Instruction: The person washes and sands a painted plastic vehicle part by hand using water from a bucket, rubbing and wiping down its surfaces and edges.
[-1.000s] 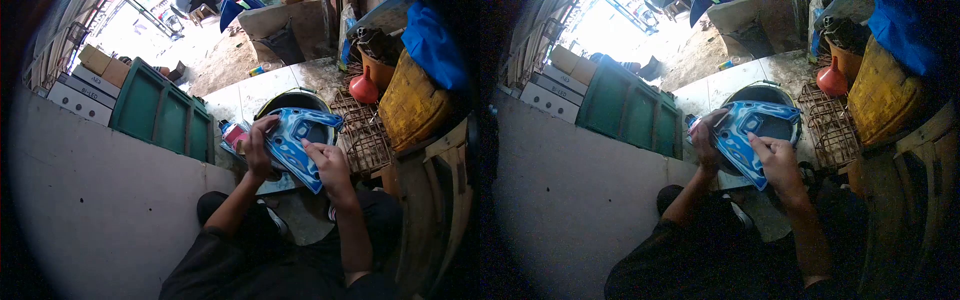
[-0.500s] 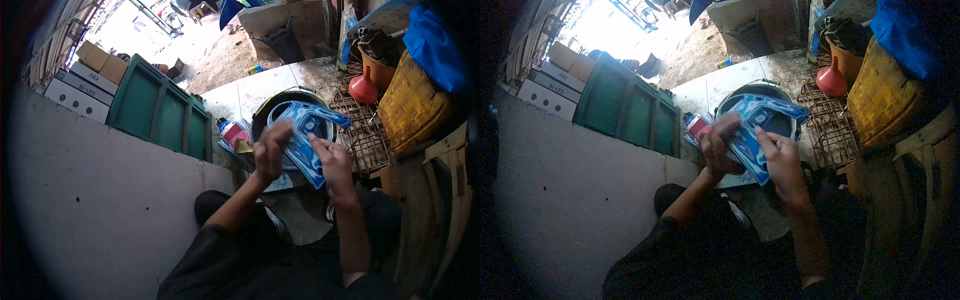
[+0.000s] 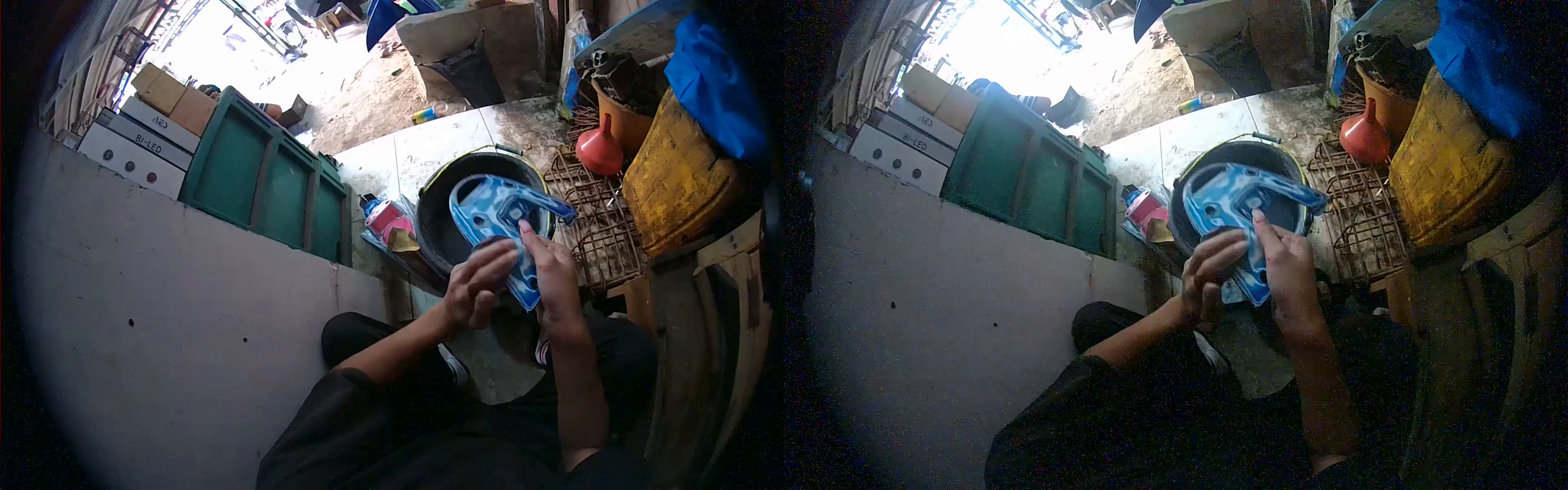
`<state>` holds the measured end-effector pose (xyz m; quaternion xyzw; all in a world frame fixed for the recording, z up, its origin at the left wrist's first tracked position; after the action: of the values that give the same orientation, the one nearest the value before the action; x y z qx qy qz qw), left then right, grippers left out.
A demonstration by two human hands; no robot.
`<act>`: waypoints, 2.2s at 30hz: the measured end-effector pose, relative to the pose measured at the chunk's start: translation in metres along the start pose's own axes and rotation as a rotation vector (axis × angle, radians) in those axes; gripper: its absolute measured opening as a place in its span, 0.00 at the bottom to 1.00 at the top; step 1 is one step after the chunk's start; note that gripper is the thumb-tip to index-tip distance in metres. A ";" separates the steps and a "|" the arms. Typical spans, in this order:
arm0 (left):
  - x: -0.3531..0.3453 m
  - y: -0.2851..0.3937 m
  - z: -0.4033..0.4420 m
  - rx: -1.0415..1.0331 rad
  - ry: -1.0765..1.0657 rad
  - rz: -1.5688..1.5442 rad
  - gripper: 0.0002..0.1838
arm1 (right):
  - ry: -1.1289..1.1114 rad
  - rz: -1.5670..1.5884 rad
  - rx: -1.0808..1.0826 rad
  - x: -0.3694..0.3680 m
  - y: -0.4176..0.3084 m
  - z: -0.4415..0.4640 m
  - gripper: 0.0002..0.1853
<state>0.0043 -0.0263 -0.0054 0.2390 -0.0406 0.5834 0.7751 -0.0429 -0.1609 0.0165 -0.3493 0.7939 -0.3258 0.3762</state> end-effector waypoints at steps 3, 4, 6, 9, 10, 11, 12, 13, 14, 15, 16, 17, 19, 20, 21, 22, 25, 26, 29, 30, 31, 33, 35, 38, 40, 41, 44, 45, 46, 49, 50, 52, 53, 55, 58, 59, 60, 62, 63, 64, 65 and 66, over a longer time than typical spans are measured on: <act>0.008 -0.018 0.006 0.142 0.102 0.122 0.22 | 0.022 -0.019 0.026 0.008 0.012 0.008 0.14; 0.012 -0.023 0.012 0.319 0.239 0.090 0.22 | 0.000 0.019 -0.025 0.006 0.013 0.008 0.13; 0.012 -0.014 0.008 0.176 0.124 0.183 0.21 | -0.066 0.109 -0.063 -0.003 0.008 0.002 0.13; 0.000 0.013 -0.007 -0.073 -0.052 -0.053 0.22 | -0.068 0.015 -0.019 -0.003 0.005 0.000 0.13; 0.003 0.004 -0.011 0.014 -0.135 -0.043 0.22 | -0.059 0.007 -0.019 -0.003 0.004 0.000 0.13; 0.004 -0.005 -0.011 -0.063 -0.080 0.106 0.20 | -0.029 0.029 -0.034 -0.005 0.003 0.000 0.14; 0.007 -0.011 -0.002 -0.130 -0.015 0.267 0.18 | -0.003 0.052 -0.053 -0.007 0.004 -0.002 0.16; 0.009 -0.017 0.007 -0.184 0.060 0.428 0.17 | 0.015 0.083 -0.064 -0.009 0.003 -0.002 0.18; 0.016 -0.018 0.013 0.041 0.118 0.317 0.17 | 0.013 0.111 -0.080 -0.009 0.001 -0.003 0.20; 0.020 -0.018 0.014 0.264 0.175 0.203 0.16 | 0.007 0.115 -0.077 -0.007 0.002 -0.002 0.20; 0.018 -0.012 0.009 0.098 0.060 0.328 0.19 | 0.003 0.084 -0.049 -0.003 0.005 0.000 0.20; 0.013 -0.002 0.001 0.040 0.060 0.154 0.22 | 0.002 0.051 -0.020 0.001 0.008 0.003 0.21; 0.002 0.016 0.001 -0.058 -0.053 -0.035 0.25 | 0.064 -0.016 0.026 0.004 0.007 0.007 0.21; 0.002 0.012 -0.006 -0.082 -0.082 -0.009 0.33 | 0.018 0.027 -0.006 0.003 0.007 0.004 0.17; 0.013 0.002 -0.008 -0.074 -0.247 0.125 0.32 | -0.030 0.067 -0.046 0.000 0.007 0.000 0.14; 0.015 -0.012 -0.004 -0.076 -0.122 0.265 0.26 | 0.003 0.143 -0.061 -0.002 0.007 -0.004 0.13; 0.024 -0.021 0.009 0.246 0.169 0.169 0.21 | 0.030 0.156 -0.081 -0.009 -0.002 -0.008 0.19; 0.019 -0.015 0.005 0.146 0.094 0.142 0.22 | 0.043 0.158 -0.075 -0.009 0.000 -0.007 0.18; 0.000 0.011 -0.002 -0.021 -0.081 -0.060 0.25 | 0.055 0.103 0.037 -0.001 0.006 0.001 0.19; 0.004 0.006 0.000 -0.019 -0.120 -0.018 0.24 | 0.008 0.056 0.008 0.003 0.007 0.002 0.16; 0.008 -0.002 0.003 -0.013 -0.159 0.025 0.22 | 0.014 0.049 0.001 0.003 0.006 0.001 0.16; 0.017 -0.012 0.020 0.092 0.085 0.184 0.15 | 0.042 0.176 -0.077 -0.001 0.004 -0.001 0.15; 0.021 -0.009 0.019 0.129 0.102 0.131 0.16 | 0.043 0.167 -0.088 -0.001 0.004 -0.001 0.15; 0.005 0.013 0.003 0.031 -0.149 -0.152 0.26 | 0.063 0.063 -0.036 0.003 0.006 0.002 0.19; 0.008 0.013 0.004 -0.052 -0.237 0.014 0.26 | 0.133 0.029 0.031 0.004 0.006 0.006 0.20; 0.011 0.002 -0.001 0.007 -0.260 0.057 0.25 | 0.196 -0.008 0.089 0.004 0.008 0.006 0.21; 0.023 -0.015 0.021 0.127 0.027 0.135 0.23 | 0.188 -0.030 0.111 -0.001 -0.005 -0.005 0.29; 0.025 -0.015 0.023 0.121 0.017 0.136 0.23 | 0.190 -0.037 0.092 0.000 -0.006 -0.004 0.29; 0.017 -0.008 0.021 0.079 -0.046 0.029 0.22 | 0.216 -0.088 0.132 0.001 -0.006 -0.004 0.28; 0.005 0.012 0.014 -0.004 -0.195 -0.101 0.23 | 0.127 -0.060 0.152 -0.003 -0.007 -0.006 0.27; 0.007 0.003 0.009 0.012 -0.173 0.037 0.21 | 0.160 -0.075 0.178 -0.001 -0.001 -0.001 0.26; 0.013 -0.021 0.012 -0.069 -0.049 0.293 0.17 | 0.152 -0.069 0.128 -0.003 -0.003 -0.004 0.26; 0.017 -0.021 0.012 0.072 0.000 0.272 0.18 | 0.136 -0.051 0.094 -0.004 -0.004 -0.006 0.27; 0.017 -0.015 0.014 0.150 0.014 0.188 0.21 | 0.125 -0.068 0.083 0.002 0.001 0.000 0.27; 0.002 0.021 0.014 -0.015 -0.160 -0.080 0.27 | 0.085 -0.065 0.148 0.007 0.002 0.003 0.20; 0.001 0.015 0.009 -0.009 -0.156 -0.097 0.27 | 0.133 -0.067 0.157 0.004 0.000 0.000 0.22; 0.003 0.001 0.001 0.059 -0.113 -0.036 0.28 | 0.183 -0.070 0.161 0.001 -0.004 -0.005 0.23; 0.010 -0.024 0.002 0.221 0.119 0.077 0.31 | 0.195 -0.108 0.108 0.002 -0.004 -0.004 0.27; 0.011 -0.026 0.009 0.483 0.349 -0.166 0.32 | 0.167 -0.082 0.064 0.004 -0.002 -0.002 0.28; 0.013 -0.023 0.008 0.345 0.218 -0.046 0.33 | 0.153 -0.111 0.051 0.007 0.001 0.000 0.29; 0.014 -0.019 0.004 0.201 0.089 0.075 0.34 | 0.158 -0.104 0.055 0.008 0.001 0.000 0.29; 0.006 -0.006 -0.004 0.182 -0.002 -0.045 0.37 | 0.168 -0.116 0.088 0.007 0.000 0.000 0.29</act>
<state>0.0112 -0.0205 -0.0085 0.3099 0.0170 0.5669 0.7631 -0.0462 -0.1667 0.0137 -0.3493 0.7861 -0.4095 0.3039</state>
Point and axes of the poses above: each hand's wrist, its own z-axis towards the middle knuckle, its own x-axis out of the back of the hand, y = z × x, the point moved 3 cm from there along z, towards the middle knuckle, and after that the axes turned 8 degrees about -x, right-handed, at the moved point
